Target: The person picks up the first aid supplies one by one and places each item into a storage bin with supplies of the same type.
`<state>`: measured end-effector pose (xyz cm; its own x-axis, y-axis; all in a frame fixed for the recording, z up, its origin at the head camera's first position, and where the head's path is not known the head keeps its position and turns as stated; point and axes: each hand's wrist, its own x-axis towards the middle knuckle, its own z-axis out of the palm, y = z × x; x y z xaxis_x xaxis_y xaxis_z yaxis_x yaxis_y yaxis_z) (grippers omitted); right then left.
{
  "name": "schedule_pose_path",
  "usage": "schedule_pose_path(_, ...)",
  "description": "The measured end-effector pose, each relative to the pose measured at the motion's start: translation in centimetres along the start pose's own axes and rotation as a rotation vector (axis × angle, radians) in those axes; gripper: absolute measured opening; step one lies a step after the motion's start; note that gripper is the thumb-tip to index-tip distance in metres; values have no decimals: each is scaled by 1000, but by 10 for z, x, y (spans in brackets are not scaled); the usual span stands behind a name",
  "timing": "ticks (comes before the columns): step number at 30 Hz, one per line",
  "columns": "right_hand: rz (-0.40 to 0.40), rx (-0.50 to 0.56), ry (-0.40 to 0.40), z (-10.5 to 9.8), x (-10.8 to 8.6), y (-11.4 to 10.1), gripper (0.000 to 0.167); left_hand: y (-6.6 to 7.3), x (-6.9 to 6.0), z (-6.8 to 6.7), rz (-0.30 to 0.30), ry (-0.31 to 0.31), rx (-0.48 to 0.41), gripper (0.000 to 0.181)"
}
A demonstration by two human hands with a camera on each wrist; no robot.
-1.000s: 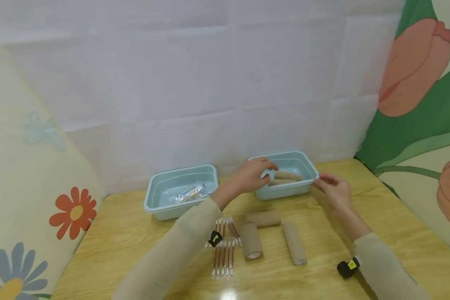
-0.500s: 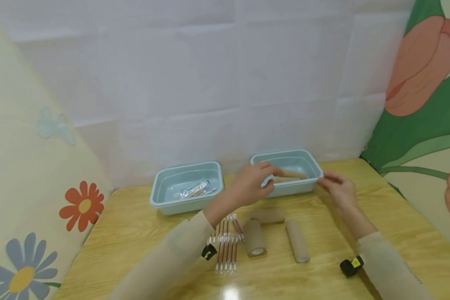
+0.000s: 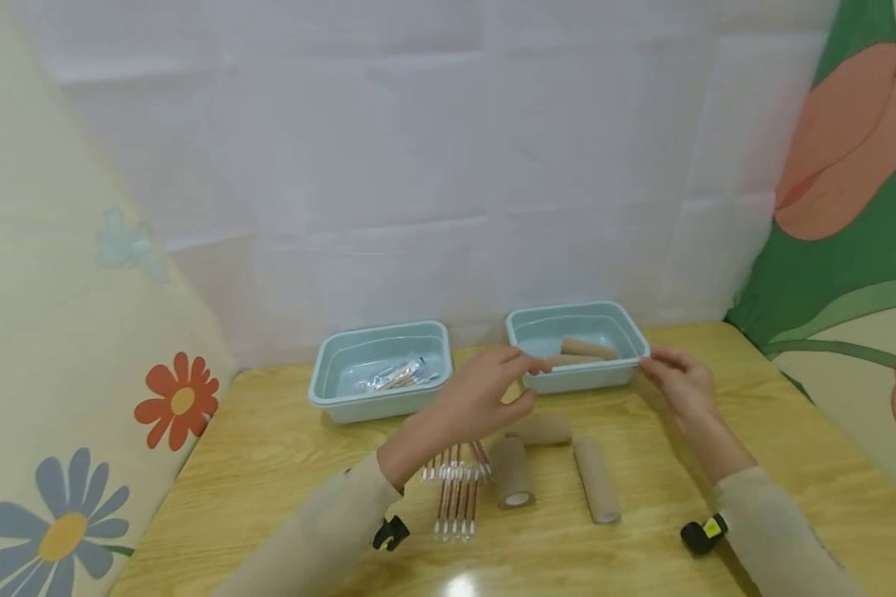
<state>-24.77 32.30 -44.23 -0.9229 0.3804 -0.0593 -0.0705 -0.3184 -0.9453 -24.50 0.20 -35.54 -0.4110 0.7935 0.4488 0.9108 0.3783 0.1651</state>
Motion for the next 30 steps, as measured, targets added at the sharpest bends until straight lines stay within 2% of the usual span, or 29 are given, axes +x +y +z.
schedule_pose_path(6, 23, -8, 5, -5, -2, 3, 37, 5, -21, -2, -95, -25, -35, 38)
schedule_pose_path(10, 33, -1, 15, -7, -4, 3, 33, 7, -32, 0, -126, -46, -42, 41)
schedule_pose_path(20, 54, -30, 11, -8, -5, 0, 44, 9, -56, 12, -249, -79, -137, 46)
schedule_pose_path(26, 61, -42, 9, -4, -4, -2, 47, 10, -63, 16, -356, -222, -182, 59)
schedule_pose_path(30, 52, -46, 3, -1, -4, -3, 46, 12, -67, 20, -403, -288, -136, 67)
